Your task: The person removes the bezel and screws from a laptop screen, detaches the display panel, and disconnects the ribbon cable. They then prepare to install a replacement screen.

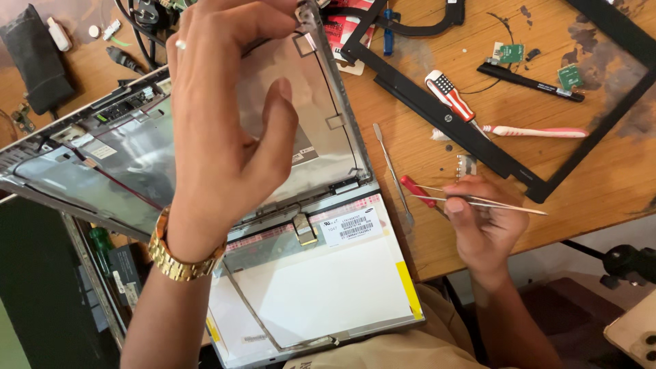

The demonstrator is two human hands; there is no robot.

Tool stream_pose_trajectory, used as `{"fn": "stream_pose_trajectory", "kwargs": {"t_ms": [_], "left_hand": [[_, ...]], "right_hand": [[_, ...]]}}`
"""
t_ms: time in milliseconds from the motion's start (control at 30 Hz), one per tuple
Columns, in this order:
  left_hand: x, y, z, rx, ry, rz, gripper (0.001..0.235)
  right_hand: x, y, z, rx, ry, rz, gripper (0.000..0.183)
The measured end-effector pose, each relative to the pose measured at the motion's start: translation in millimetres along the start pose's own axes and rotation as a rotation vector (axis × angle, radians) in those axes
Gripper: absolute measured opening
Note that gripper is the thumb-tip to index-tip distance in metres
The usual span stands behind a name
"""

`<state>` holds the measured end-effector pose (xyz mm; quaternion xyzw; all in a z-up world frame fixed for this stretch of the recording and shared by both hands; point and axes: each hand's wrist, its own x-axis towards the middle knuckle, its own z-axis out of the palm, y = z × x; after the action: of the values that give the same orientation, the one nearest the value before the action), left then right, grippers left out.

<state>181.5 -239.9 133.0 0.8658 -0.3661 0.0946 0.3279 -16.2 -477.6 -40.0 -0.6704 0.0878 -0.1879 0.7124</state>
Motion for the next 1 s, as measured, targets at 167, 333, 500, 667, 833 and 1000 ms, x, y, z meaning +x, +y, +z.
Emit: {"fn": "stream_pose_trajectory", "kwargs": {"t_ms": [167, 333, 500, 667, 833, 1000], "left_hand": [[-20.2, 12.1, -4.8, -0.065, 0.116, 0.007, 0.034], [-82.9, 54.8, -30.8, -0.169, 0.206, -0.224, 0.037], [-158.0, 68.4, -38.2, -0.208, 0.317, -0.449, 0.032], [-221.9, 57.1, -10.7, -0.118, 0.269, -0.618, 0.023], [-261.9, 62.7, 8.4, 0.024, 0.235, -0.679, 0.024], [-281.3, 64.1, 13.6, 0.051, 0.196, -0.713, 0.023]], "right_hand": [[2.4, -2.6, 10.0, 0.043, 0.078, 0.104, 0.022], [5.7, -9.6, 14.3, -0.167, -0.077, -0.111, 0.018], [-3.8, -13.8, 31.1, -0.012, -0.092, -0.061, 0.022], [-14.8, -11.5, 47.7, -0.189, -0.050, -0.016, 0.022], [-17.2, -6.5, 62.1, -0.185, 0.015, -0.080, 0.021], [-14.1, -5.4, 66.1, -0.254, 0.061, -0.095, 0.021]]}}
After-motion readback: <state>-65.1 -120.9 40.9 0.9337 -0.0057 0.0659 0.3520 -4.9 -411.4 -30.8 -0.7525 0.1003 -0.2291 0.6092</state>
